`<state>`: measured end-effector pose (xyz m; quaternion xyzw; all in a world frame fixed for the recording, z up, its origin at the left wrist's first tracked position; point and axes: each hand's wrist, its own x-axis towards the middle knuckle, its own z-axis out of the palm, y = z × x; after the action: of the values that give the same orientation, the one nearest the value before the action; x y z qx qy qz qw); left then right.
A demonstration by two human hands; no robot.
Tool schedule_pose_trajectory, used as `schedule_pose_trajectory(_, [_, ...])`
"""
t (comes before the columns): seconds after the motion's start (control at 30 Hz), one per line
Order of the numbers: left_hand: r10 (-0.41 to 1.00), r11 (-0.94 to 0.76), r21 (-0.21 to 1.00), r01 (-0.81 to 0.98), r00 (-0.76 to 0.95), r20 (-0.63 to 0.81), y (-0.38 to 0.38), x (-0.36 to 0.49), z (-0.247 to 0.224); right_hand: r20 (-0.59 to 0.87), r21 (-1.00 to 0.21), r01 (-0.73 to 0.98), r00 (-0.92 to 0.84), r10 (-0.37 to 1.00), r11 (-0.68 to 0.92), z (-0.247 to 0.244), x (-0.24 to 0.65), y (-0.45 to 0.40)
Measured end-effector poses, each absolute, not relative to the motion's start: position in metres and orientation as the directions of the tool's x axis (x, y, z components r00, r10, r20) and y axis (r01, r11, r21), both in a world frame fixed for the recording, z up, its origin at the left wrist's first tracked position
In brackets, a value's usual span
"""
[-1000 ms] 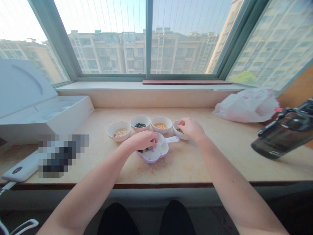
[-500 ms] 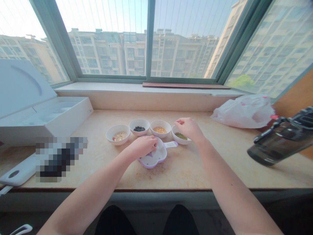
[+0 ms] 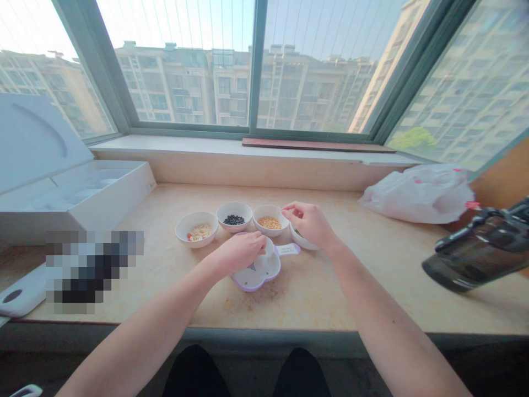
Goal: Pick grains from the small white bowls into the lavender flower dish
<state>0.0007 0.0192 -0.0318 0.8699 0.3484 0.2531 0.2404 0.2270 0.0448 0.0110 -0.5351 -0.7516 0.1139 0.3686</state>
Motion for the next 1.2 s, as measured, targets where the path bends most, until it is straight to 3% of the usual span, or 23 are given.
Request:
schedule_pose_trajectory(0.1, [0.787,-0.51,0.776,0.371,0.566,0.247,0.017,0.0,-0.015,0.464,-0.547,0.718,-0.167,0.87,0.43,0.013,0.222,0.039])
schedule_pose_trajectory(0.2, [0.814,-0.224,0.968,0.11,0.567,0.124,0.016,-0.004,0.001,0.482,-0.545,0.716,-0.158,0.862,0.436,0.014,0.217,0.035])
schedule_pose_trajectory(0.3, [0.78,0.079,0.976,-0.201,0.622,0.065,0.016,-0.007,0.008,0.504,-0.558,0.692,-0.156,0.85,0.458,0.012,0.211,0.03])
schedule_pose_trajectory(0.4, [0.784,0.216,0.916,-0.338,0.619,0.043,0.017,-0.009,0.008,0.505,-0.63,0.605,-0.158,0.849,0.487,0.011,0.204,0.024])
schedule_pose_trajectory(0.53, [0.785,0.271,0.878,-0.396,0.618,0.037,0.018,-0.008,0.004,0.487,-0.74,0.414,-0.214,0.847,0.53,0.01,0.195,0.015])
schedule_pose_trajectory(0.7, [0.778,0.306,0.865,-0.397,0.628,0.013,0.017,-0.005,0.001,0.499,-0.768,0.293,-0.285,0.818,0.57,0.009,0.187,0.011])
schedule_pose_trajectory(1.03, [0.797,0.297,0.875,-0.382,0.604,-0.007,0.015,-0.001,-0.001,0.602,-0.674,0.333,-0.269,0.752,0.659,-0.003,0.186,0.014])
schedule_pose_trajectory(1.2, [0.845,0.21,0.917,-0.339,0.534,0.004,0.014,0.0,0.002,0.62,-0.62,0.404,-0.272,0.736,0.672,-0.006,0.185,0.015])
